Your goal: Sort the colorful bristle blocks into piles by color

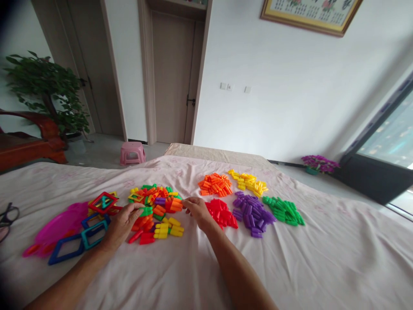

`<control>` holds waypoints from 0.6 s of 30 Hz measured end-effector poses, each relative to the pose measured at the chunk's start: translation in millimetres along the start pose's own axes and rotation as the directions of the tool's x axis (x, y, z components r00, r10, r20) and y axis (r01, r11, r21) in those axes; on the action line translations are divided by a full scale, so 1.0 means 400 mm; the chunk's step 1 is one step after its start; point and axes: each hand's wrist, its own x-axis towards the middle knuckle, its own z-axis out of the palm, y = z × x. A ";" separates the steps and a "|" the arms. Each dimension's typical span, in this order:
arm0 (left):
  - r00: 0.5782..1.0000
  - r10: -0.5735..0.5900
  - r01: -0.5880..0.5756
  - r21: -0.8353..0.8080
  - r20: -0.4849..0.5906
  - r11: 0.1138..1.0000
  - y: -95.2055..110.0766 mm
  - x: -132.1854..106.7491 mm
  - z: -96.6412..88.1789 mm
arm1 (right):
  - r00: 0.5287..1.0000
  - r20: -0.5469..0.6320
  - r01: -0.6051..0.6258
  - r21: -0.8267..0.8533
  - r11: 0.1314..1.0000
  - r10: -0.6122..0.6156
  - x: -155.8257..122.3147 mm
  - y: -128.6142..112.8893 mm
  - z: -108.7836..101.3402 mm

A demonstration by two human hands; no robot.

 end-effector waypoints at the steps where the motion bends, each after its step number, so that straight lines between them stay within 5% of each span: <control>1: 1.000 0.009 -0.009 0.005 0.009 1.000 0.000 0.000 0.001 | 1.000 -0.020 -0.007 0.009 1.000 0.007 0.000 -0.005 -0.010; 5: 0.997 0.063 -0.065 0.040 0.033 0.997 0.001 -0.004 0.011 | 0.984 -0.179 0.007 0.069 0.998 0.005 0.010 -0.019 -0.043; 12: 0.995 0.090 -0.092 0.051 0.029 0.995 -0.015 -0.007 0.020 | 0.874 -0.481 0.200 0.227 0.953 -0.069 0.051 -0.010 -0.121; 15: 0.996 0.093 -0.094 0.048 0.017 0.994 -0.013 -0.004 0.021 | 0.860 -0.503 0.226 0.216 0.950 -0.090 0.057 0.002 -0.114; 18: 0.997 0.075 -0.075 0.041 0.010 0.996 -0.006 -0.004 0.018 | 0.895 -0.420 0.221 0.122 0.968 -0.151 0.053 0.012 -0.073</control>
